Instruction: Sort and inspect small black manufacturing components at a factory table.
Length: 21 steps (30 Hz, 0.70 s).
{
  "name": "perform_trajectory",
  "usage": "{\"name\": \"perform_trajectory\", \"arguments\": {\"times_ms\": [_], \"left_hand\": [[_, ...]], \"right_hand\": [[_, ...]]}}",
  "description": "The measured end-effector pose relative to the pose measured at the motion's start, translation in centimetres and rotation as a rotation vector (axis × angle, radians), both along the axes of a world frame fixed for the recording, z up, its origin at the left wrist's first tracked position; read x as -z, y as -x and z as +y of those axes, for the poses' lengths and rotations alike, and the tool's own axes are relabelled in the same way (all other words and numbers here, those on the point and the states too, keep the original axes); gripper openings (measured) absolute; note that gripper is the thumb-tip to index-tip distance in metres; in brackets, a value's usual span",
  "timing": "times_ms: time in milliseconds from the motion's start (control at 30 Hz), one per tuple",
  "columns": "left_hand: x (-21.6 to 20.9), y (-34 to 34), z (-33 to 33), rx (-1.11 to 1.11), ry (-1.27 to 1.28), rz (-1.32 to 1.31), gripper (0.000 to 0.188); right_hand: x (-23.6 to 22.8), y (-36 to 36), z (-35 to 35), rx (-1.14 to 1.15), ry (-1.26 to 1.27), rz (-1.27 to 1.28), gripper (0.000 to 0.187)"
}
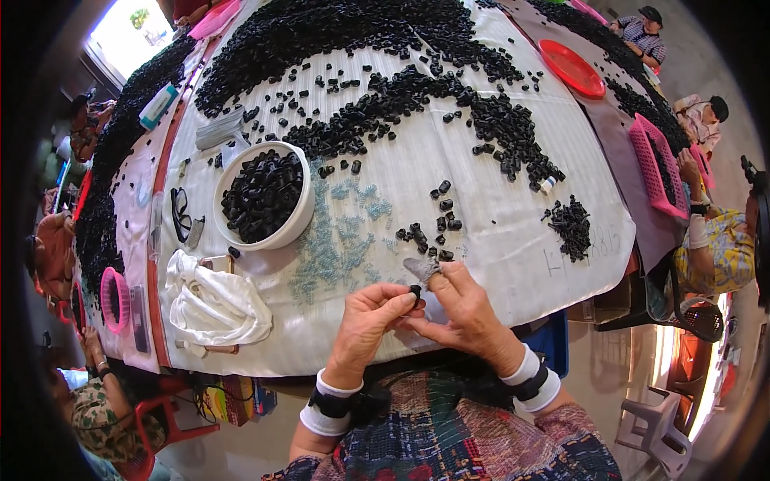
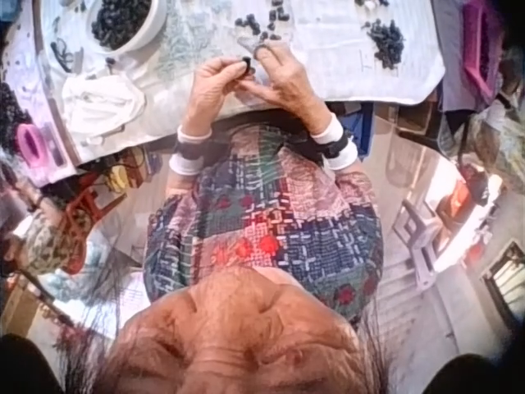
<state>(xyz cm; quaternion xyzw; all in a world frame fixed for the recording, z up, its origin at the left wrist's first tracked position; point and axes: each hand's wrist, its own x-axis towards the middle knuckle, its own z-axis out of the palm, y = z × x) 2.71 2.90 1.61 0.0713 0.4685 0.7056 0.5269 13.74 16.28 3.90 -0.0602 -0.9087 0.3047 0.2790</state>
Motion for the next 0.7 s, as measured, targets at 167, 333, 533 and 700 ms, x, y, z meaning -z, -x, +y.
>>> {"name": "perform_trajectory", "arguments": {"times_ms": [167,333,533,700], "left_hand": [[0.3,-0.2,0.0,0.030,-0.003,0.002,0.016],[0.3,0.0,-0.3,0.097,-0.010,0.006,0.016],[0.1,0.3,-0.3,0.107,0.056,0.009,0.016],[-2.0,2.9,-0.3,-0.050,0.032,0.046,0.015]], "right_hand": [[1.2,0.0,-0.5,-0.003,-0.075,-0.012,0.028],[1.7,-0.3,-0.5,-0.022,-0.058,0.018,0.028],[0.2,-0.1,0.0,-0.039,0.059,-0.007,0.030],[0.4,-0.8,3.7,0.229,0.141,-0.025,0.029]]}}
